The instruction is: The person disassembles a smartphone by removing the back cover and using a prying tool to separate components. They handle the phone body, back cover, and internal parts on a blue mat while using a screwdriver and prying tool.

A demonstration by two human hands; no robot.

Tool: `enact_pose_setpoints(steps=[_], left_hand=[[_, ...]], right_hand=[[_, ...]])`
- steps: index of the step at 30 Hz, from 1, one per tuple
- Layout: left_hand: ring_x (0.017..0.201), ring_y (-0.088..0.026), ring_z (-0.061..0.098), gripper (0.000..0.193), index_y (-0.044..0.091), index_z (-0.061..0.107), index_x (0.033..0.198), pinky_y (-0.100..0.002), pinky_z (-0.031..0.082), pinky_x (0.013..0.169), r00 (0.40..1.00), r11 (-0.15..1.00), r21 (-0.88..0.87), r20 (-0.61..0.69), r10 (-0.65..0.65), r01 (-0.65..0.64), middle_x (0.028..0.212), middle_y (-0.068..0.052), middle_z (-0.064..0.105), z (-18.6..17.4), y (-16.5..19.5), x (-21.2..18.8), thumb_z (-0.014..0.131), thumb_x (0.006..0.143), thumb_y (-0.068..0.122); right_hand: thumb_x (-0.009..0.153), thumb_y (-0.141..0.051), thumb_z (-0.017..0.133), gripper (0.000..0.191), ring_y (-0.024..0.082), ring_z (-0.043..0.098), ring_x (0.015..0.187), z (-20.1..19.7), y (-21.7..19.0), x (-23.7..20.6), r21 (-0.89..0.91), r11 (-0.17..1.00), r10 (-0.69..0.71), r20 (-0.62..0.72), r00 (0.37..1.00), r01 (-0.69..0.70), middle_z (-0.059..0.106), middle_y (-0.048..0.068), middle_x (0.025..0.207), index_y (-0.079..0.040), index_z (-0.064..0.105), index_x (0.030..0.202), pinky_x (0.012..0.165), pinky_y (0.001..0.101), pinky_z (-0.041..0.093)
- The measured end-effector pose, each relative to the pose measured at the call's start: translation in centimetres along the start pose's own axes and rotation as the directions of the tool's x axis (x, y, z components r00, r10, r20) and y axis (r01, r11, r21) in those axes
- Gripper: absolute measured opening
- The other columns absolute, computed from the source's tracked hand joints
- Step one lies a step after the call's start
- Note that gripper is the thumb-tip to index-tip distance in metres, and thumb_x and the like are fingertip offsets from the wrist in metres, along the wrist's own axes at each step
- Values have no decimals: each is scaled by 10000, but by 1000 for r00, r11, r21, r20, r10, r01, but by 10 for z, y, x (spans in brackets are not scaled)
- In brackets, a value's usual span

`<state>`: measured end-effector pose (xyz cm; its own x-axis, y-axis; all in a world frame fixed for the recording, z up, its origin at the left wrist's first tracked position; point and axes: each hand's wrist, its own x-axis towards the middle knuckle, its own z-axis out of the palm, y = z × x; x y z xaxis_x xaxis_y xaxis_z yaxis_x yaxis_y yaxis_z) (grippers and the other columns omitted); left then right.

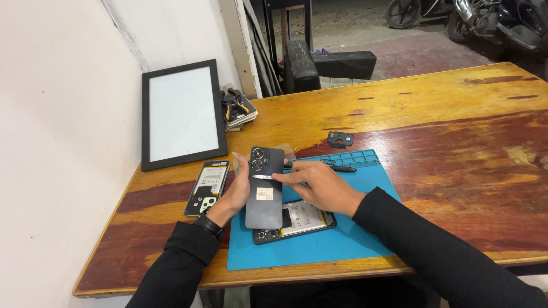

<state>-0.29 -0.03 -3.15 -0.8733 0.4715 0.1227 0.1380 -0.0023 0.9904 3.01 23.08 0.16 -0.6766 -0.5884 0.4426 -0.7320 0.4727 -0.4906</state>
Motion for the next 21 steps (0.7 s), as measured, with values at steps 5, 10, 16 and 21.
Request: enact_pose_setpoints(steps=[5, 10, 16, 21], left_hand=[[1149, -180, 679, 1011, 110, 595, 1397, -336, 567, 985, 1000, 1000, 27, 11, -11, 10, 1243, -77, 704, 1, 2, -1, 0, 899, 759], [1171, -186, 676, 983, 103, 561, 1407, -334, 563, 1018, 1000, 1000, -3, 4, 8, -8, 1246, -95, 695, -1, -1, 1, 14, 916, 757], [1153, -212, 668, 976, 99, 574, 1397, -363, 553, 994, 1000, 1000, -7, 12, -10, 10, 1237, -117, 691, -5, -9, 1, 6, 925, 737], [1234, -220, 629, 917, 85, 530, 1382, -365, 521, 1065, 997, 999, -46, -74, -27, 23, 1303, -119, 651, -7, -17, 4, 56, 944, 738]], right_hand=[[856, 6, 680, 467, 251, 635, 716, 0, -2, 0, -5, 999, -33, -30, 999, 33, 647, 122, 846, -148, 713, 1295, 670, 380, 516], [865, -8, 682, 449, 251, 629, 699, 0, -3, 1, -13, 1000, 11, -7, 1000, -11, 650, 112, 836, -163, 718, 1285, 656, 382, 508], [860, -10, 684, 449, 248, 628, 700, 1, -5, 0, -27, 1000, 4, -23, 1000, -5, 643, 110, 832, -157, 718, 1284, 664, 379, 512], [862, -14, 692, 445, 249, 621, 704, 3, -7, 0, -55, 997, -56, -47, 997, 53, 639, 111, 835, -147, 719, 1287, 658, 383, 507]])
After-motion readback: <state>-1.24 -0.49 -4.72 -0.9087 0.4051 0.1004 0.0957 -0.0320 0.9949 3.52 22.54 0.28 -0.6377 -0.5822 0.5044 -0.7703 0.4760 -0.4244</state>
